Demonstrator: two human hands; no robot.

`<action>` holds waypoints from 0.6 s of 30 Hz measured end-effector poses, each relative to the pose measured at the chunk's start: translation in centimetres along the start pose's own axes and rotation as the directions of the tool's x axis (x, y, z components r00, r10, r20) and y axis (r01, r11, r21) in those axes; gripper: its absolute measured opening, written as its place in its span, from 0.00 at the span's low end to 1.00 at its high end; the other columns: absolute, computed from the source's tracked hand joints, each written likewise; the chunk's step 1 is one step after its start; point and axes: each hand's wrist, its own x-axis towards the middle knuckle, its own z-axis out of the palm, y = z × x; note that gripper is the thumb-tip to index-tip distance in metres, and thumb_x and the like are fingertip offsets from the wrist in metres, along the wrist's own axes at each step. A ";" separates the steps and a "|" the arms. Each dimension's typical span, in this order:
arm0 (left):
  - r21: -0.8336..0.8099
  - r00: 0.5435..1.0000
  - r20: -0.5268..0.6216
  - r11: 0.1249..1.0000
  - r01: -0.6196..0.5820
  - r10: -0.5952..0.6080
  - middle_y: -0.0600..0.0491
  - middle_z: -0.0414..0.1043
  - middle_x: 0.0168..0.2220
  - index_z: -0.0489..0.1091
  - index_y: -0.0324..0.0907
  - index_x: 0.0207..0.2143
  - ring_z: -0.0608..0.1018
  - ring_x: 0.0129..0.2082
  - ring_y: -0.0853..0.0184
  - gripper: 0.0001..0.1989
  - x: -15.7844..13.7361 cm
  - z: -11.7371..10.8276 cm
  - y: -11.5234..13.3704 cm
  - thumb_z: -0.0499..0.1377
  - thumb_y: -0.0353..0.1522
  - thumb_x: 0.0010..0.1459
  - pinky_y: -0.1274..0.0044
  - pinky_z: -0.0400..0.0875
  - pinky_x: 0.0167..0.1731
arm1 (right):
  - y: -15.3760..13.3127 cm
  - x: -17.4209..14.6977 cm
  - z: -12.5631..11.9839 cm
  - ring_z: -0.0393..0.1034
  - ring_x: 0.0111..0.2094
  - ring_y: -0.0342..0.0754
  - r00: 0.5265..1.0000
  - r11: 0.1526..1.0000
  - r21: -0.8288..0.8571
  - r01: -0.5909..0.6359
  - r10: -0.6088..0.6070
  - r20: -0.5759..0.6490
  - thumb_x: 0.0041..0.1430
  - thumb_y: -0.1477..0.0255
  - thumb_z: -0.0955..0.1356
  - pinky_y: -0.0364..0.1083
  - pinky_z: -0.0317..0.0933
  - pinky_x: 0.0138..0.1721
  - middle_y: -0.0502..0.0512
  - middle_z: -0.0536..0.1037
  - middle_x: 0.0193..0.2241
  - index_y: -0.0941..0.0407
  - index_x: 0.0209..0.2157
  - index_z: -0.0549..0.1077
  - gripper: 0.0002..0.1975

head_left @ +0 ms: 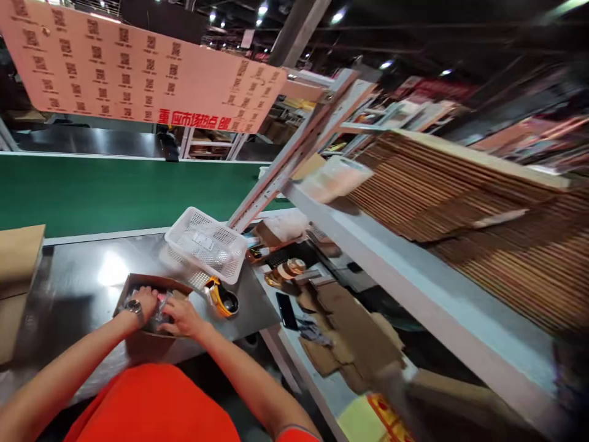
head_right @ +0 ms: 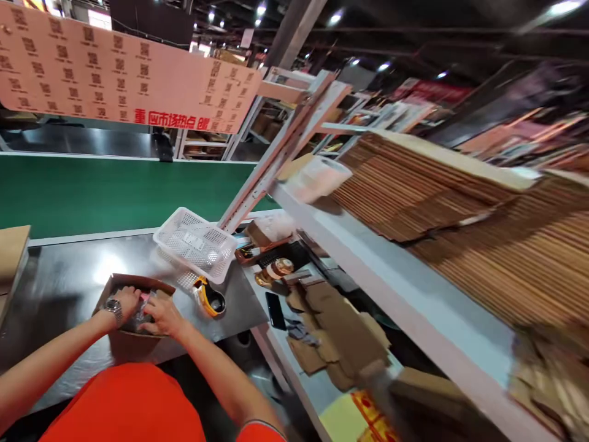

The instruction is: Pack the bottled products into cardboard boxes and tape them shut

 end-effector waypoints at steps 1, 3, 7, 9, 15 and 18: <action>0.017 1.000 -0.010 1.000 0.008 -0.008 0.31 0.83 0.53 0.78 0.33 0.53 0.85 0.53 0.43 0.19 -0.5 -0.3 -0.5 0.62 0.24 0.59 0.56 0.82 0.53 | 0.1 0.2 0.1 0.77 0.47 0.55 1.000 0.999 -0.044 0.008 -0.008 0.002 0.64 0.51 0.77 0.49 0.69 0.46 0.61 0.83 0.52 0.54 0.46 0.82 0.21; 0.039 0.991 -0.133 0.998 0.040 -0.034 0.30 0.79 0.61 0.75 0.34 0.60 0.81 0.62 0.41 0.27 -1.8 -0.5 -1.8 0.65 0.29 0.58 0.54 0.77 0.62 | 0.4 0.4 0.3 0.77 0.45 0.54 0.999 0.993 -0.113 0.032 -0.030 0.017 0.68 0.50 0.74 0.48 0.69 0.43 0.60 0.83 0.52 0.53 0.53 0.82 0.22; -0.061 0.825 -0.486 0.953 0.296 -0.288 0.22 0.67 0.71 0.65 0.26 0.70 0.70 0.73 0.35 0.38 -5.8 1.7 -4.1 0.59 0.43 0.66 0.49 0.68 0.71 | 0.8 0.4 0.2 0.76 0.42 0.51 0.987 0.970 -0.195 0.148 -0.133 0.088 0.73 0.53 0.71 0.45 0.64 0.37 0.56 0.84 0.49 0.49 0.55 0.82 0.19; -0.167 0.800 -0.413 0.900 0.403 -0.435 0.25 0.76 0.65 0.68 0.28 0.68 0.77 0.68 0.36 0.36 -7.5 3.9 -4.4 0.53 0.46 0.69 0.49 0.75 0.64 | 0.7 0.7 0.2 0.75 0.43 0.51 0.974 0.951 -0.221 0.215 -0.191 0.125 0.73 0.53 0.71 0.45 0.61 0.35 0.55 0.84 0.48 0.50 0.49 0.84 0.17; -0.113 0.933 -0.192 0.951 0.288 -0.305 0.40 0.77 0.69 0.77 0.47 0.64 0.68 0.76 0.36 0.37 -8.5 8.1 -3.6 0.59 0.59 0.63 0.48 0.69 0.71 | 0.1 2.8 1.3 0.73 0.49 0.54 0.871 0.832 -0.270 0.485 -0.431 0.237 0.73 0.55 0.72 0.49 0.65 0.44 0.56 0.85 0.50 0.53 0.39 0.84 0.17; -0.099 0.965 -0.104 0.968 0.232 -0.242 0.30 0.66 0.75 0.77 0.41 0.65 0.62 0.77 0.27 0.59 -7.8 6.4 -3.4 0.75 0.66 0.37 0.47 0.66 0.73 | 0.0 3.4 1.5 0.73 0.46 0.54 0.861 0.869 -0.132 0.477 -0.433 0.265 0.69 0.60 0.75 0.50 0.66 0.46 0.57 0.86 0.45 0.54 0.36 0.84 0.13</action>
